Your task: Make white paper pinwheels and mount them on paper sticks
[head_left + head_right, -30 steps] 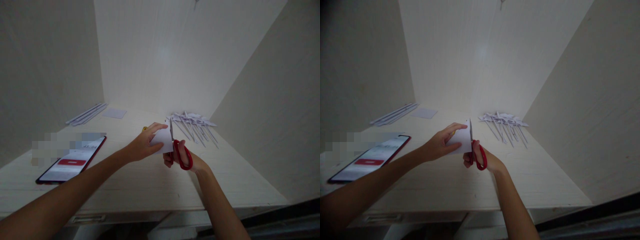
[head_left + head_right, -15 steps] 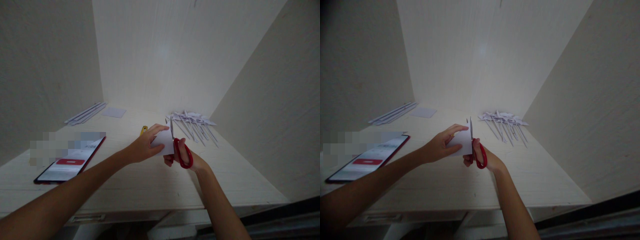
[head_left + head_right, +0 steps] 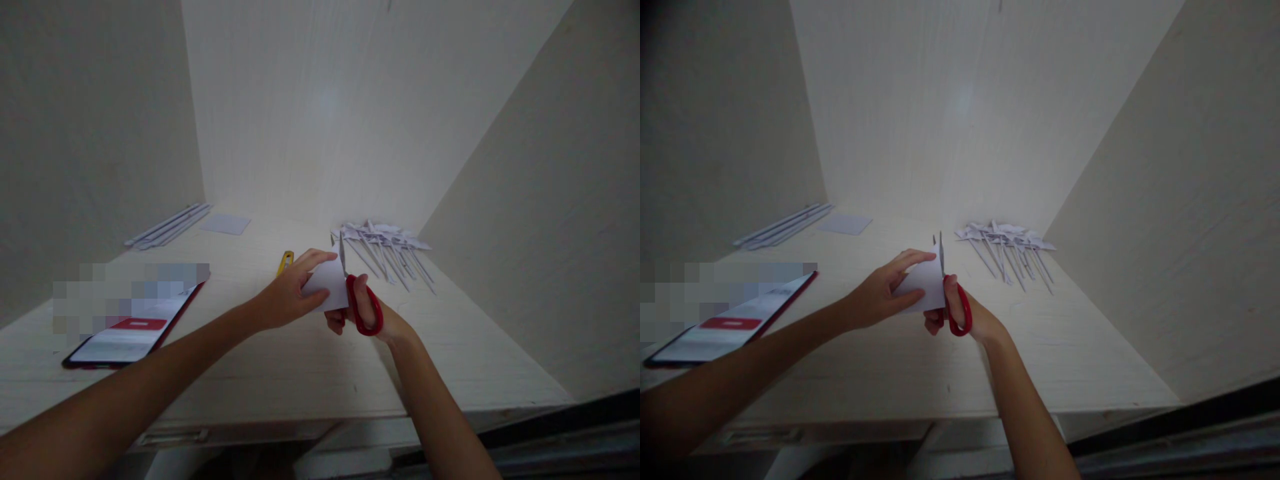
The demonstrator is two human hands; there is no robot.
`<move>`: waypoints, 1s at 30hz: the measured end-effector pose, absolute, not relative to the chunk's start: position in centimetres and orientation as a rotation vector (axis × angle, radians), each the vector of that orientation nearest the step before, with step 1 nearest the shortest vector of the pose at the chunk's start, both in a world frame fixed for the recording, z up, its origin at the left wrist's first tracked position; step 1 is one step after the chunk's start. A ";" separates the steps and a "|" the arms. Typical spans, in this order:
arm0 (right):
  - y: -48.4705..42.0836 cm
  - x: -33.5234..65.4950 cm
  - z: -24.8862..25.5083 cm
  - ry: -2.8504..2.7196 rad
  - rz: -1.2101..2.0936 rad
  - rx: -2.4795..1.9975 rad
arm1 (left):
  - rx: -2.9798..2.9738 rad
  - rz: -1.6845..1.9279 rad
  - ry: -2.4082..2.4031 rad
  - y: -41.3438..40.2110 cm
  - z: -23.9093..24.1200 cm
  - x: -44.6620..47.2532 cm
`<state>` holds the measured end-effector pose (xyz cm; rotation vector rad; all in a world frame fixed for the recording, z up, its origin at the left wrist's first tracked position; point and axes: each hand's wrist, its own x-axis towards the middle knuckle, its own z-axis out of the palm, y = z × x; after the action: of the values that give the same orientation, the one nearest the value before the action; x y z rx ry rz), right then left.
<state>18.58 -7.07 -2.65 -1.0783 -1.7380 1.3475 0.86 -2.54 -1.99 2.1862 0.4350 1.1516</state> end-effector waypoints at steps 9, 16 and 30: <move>-6.9 18.5 -3.1 -1.758 1.307 -1.061 | 2.205 1.205 0.420 -2.5 -2.4 1.1; -7.1 18.4 -2.8 -1.756 1.302 -1.065 | 2.193 1.205 0.426 -2.6 -2.3 1.1; -7.1 18.2 -2.7 -1.733 1.302 -1.071 | 2.242 1.229 0.430 -2.4 -2.5 1.2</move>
<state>18.16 -7.12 -2.72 -1.0709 -1.7326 1.3023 1.17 -2.39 -2.52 2.2417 0.4302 1.2290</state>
